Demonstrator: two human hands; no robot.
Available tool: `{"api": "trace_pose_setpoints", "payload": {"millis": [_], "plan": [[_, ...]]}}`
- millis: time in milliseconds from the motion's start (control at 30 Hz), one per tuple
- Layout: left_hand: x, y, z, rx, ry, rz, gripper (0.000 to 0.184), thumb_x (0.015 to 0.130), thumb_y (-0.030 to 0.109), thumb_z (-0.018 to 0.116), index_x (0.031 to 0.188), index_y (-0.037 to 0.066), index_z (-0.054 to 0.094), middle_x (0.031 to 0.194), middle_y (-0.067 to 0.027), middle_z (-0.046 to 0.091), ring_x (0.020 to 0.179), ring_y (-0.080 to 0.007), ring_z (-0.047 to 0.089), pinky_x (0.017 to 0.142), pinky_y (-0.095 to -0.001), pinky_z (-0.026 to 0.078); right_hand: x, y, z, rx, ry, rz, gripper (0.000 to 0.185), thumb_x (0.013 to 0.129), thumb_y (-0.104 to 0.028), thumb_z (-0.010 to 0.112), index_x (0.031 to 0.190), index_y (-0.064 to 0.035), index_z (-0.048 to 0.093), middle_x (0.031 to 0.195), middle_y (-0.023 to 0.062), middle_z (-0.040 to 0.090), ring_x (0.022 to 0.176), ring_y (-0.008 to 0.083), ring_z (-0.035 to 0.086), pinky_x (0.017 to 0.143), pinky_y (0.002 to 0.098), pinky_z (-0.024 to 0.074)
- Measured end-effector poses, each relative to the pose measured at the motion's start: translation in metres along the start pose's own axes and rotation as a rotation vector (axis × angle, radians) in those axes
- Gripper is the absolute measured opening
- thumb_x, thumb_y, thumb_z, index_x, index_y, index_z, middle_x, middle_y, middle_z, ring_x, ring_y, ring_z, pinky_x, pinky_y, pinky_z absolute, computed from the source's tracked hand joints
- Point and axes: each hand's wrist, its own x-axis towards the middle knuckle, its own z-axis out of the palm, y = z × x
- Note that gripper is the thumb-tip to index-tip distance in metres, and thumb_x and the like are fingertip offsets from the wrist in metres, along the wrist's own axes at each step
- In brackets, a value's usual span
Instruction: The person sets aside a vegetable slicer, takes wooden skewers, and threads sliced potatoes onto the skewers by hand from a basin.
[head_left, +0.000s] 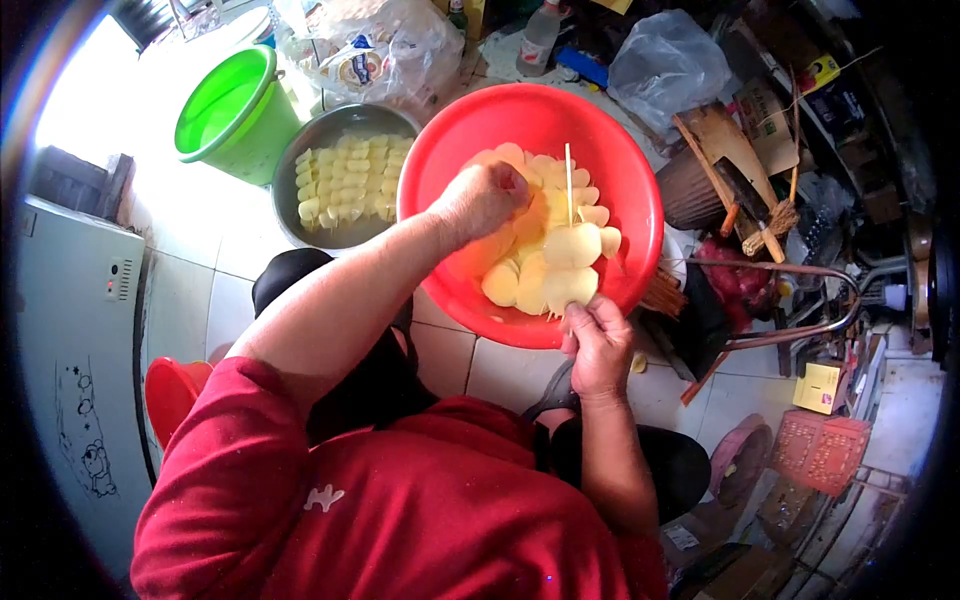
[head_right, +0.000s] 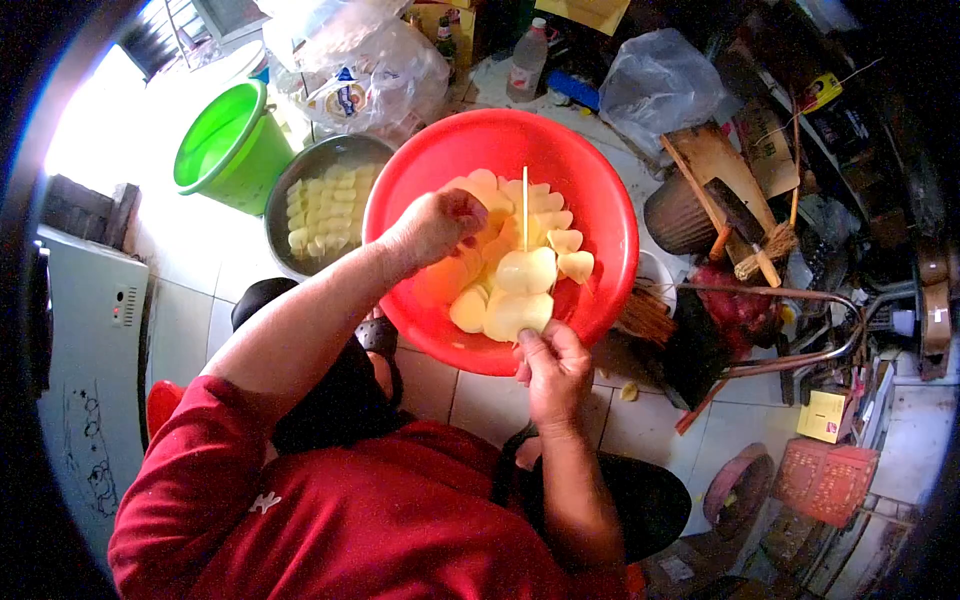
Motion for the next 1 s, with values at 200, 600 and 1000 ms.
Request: {"api": "trace_pose_setpoints", "payload": {"millis": [200, 600, 1000], "plan": [[-0.014, -0.004, 0.007, 1.048, -0.146, -0.068, 0.033, 0.076, 0.026, 0.062, 0.099, 0.003, 0.06, 0.091, -0.0147, 0.066, 0.088, -0.0279, 0.065, 0.072, -0.038, 0.053, -0.002, -0.006, 0.0, 0.005, 0.028, 0.015, 0.01, 0.085, -0.011, 0.06, 0.091, -0.0036, 0.062, 0.066, 0.0009, 0.058, 0.049, 0.0056, 0.047, 0.044, 0.0197, 0.0386], [-0.009, -0.024, 0.008, 1.015, -0.034, 0.007, 0.024, 0.076, 0.012, 0.056, 0.098, 0.002, 0.058, 0.085, -0.0158, 0.067, 0.081, -0.0301, 0.067, 0.068, -0.0398, 0.054, -0.007, -0.002, 0.0, -0.045, -0.054, 0.023, 0.012, 0.085, -0.011, 0.061, 0.093, -0.003, 0.062, 0.067, 0.0012, 0.058, 0.049, 0.0049, 0.046, 0.045, 0.0184, 0.038], [-0.001, 0.017, -0.035, -0.563, 0.122, -0.155, 0.013, 0.076, 0.007, 0.063, 0.087, 0.006, 0.057, 0.08, -0.0078, 0.061, 0.074, -0.0203, 0.063, 0.059, -0.0335, 0.055, -0.012, -0.001, 0.001, -0.086, -0.241, 0.122, 0.013, 0.084, -0.014, 0.063, 0.09, -0.0026, 0.061, 0.065, 0.0017, 0.058, 0.049, 0.0062, 0.047, 0.044, 0.0208, 0.0384]]}}
